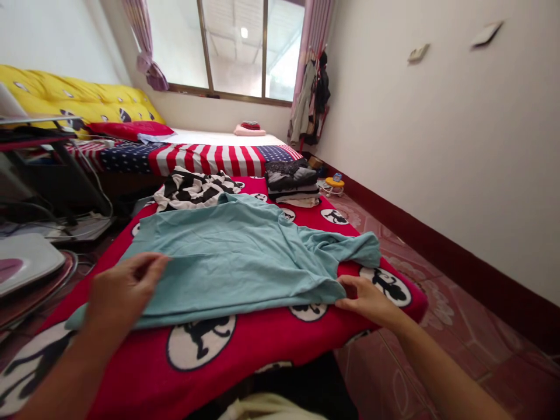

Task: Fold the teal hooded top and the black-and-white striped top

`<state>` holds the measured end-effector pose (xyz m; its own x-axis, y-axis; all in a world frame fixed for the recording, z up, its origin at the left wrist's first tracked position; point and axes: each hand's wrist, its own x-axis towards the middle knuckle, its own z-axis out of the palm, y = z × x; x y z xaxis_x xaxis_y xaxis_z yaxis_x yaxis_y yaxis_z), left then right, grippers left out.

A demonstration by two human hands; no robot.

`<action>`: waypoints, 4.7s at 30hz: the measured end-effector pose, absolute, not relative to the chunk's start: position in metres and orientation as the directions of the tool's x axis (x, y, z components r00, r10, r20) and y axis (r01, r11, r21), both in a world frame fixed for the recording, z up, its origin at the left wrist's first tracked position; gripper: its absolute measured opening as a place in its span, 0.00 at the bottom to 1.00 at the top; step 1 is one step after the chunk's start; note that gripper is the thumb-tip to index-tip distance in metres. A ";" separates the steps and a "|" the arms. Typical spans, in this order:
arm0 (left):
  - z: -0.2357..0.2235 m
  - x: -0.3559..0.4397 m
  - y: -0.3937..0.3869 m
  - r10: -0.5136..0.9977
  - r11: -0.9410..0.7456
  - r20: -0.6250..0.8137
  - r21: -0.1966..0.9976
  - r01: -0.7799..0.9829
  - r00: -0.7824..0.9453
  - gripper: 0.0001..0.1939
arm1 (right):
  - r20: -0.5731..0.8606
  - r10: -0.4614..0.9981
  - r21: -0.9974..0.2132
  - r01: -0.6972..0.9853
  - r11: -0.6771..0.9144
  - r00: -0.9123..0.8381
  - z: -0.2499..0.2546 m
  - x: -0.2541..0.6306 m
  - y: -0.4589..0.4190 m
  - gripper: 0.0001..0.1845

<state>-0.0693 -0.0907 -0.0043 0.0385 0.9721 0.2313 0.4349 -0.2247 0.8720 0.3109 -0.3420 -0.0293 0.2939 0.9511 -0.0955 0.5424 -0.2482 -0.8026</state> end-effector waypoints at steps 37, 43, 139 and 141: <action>-0.064 0.082 -0.115 0.272 -0.928 0.319 0.335 0.161 0.908 0.24 | 0.492 0.868 -0.197 0.980 0.034 0.068 -0.054 0.292 -0.306 0.13; -0.066 0.082 -0.121 0.290 -0.934 0.219 0.277 0.226 0.932 0.39 | 0.454 0.881 -0.102 0.990 -0.099 0.134 -0.032 0.275 -0.286 0.12; -0.076 0.042 -0.104 0.564 -0.823 0.271 0.110 0.558 0.780 0.27 | 0.236 0.966 -0.272 0.962 -0.036 0.103 -0.069 0.203 -0.213 0.34; -0.079 0.042 -0.104 0.575 -0.815 0.259 0.105 0.570 0.776 0.27 | 0.251 0.942 -0.304 0.942 -0.141 0.222 -0.060 0.235 -0.216 0.26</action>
